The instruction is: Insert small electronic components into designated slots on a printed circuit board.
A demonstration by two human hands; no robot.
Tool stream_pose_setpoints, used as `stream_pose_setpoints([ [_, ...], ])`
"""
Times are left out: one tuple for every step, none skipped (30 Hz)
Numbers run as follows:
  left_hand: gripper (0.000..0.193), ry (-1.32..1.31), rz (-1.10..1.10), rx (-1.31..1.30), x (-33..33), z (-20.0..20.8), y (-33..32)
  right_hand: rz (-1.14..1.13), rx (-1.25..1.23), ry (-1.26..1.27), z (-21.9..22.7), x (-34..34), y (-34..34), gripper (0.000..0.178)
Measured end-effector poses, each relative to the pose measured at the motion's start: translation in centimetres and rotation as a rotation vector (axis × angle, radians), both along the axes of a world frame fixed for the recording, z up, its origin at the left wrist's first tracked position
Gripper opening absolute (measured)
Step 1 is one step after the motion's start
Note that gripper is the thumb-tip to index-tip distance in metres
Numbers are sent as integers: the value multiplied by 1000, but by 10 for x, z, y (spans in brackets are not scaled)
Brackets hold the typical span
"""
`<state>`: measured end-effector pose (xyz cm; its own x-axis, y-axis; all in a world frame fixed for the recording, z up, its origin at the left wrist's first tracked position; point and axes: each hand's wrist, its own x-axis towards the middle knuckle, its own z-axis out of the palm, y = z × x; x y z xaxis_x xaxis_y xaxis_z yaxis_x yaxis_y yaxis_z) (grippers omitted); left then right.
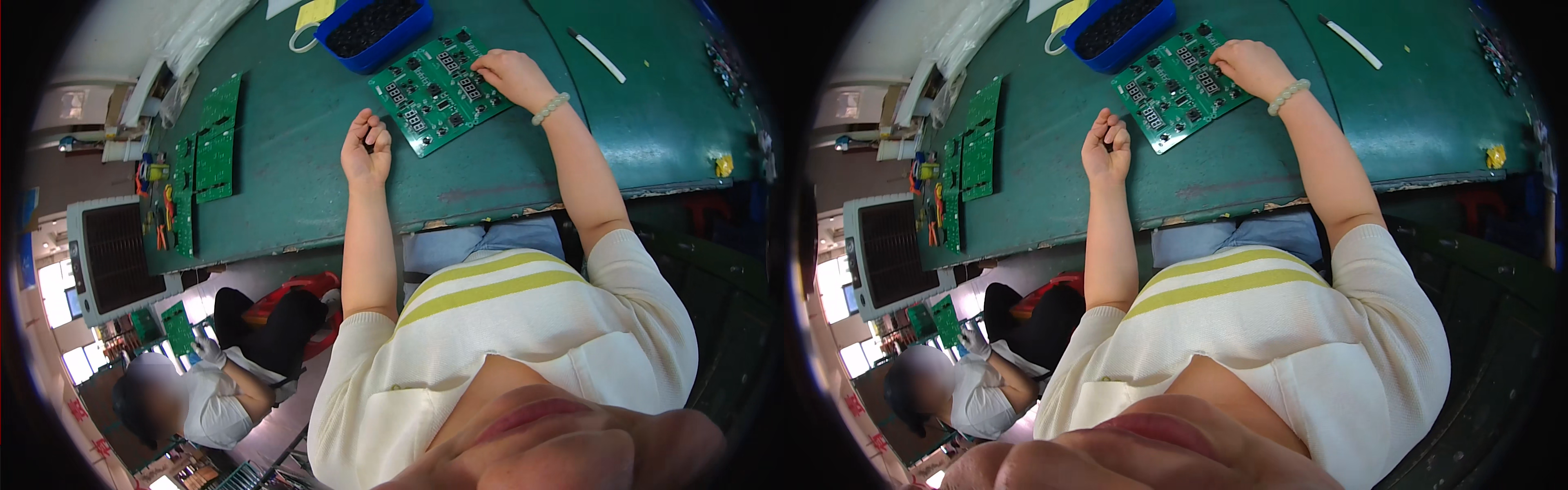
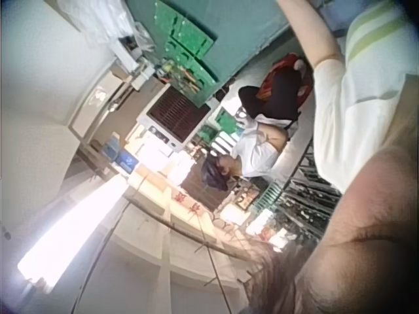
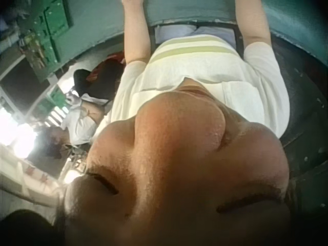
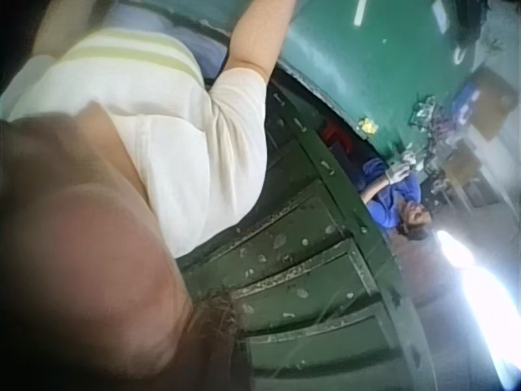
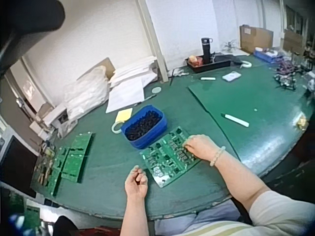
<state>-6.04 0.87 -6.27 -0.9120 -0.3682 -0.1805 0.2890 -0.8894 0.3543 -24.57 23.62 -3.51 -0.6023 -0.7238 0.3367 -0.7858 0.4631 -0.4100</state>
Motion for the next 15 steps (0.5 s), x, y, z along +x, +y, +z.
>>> stream_pose_setpoints([
  [22, 6, -10, 4, 0, 1, 0, -20, 17, -7, 2, 2, -1, 15],
  [20, -6, -9, -49, -1, 3, 0, -64, 72, -21, 4, 3, -1, 16],
  [18, -17, -7, -103, -1, 4, 0, -73, 75, -15, 6, 4, 1, 16],
  [17, -4, -38, -170, -1, 2, 0, -88, 96, -9, 8, 6, 3, 16],
  [17, 1, -42, -169, -1, 0, 0, -102, 117, -4, 9, 7, 4, 15],
  [19, 9, -58, -272, -1, -1, 1, -107, 118, 0, 11, 8, 5, 15],
  [21, 17, -73, -373, 0, -2, 3, -100, 116, 21, 11, 9, 7, 15],
  [21, 20, -76, -370, 1, -3, 4, -94, 113, 42, 12, 9, 9, 14],
  [22, 28, -75, -386, 2, -4, 3, -96, 115, 44, 13, 9, 10, 14],
  [24, 34, -71, -402, 3, -4, 3, -100, 108, 45, 14, 10, 9, 14],
  [24, 34, -71, -400, 2, -3, 4, -103, 100, 46, 15, 11, 9, 14],
  [25, 20, -51, -335, 1, -2, 4, -102, 101, 47, 15, 11, 10, 14],
  [26, 6, -27, -271, 0, 1, 4, -114, 124, 42, 15, 11, 9, 14],
  [26, 6, -20, -271, -1, 3, 5, -125, 147, 38, 14, 11, 9, 14],
  [26, -3, -9, -272, -2, 4, 7, -118, 146, 39, 14, 10, 8, 14],
])
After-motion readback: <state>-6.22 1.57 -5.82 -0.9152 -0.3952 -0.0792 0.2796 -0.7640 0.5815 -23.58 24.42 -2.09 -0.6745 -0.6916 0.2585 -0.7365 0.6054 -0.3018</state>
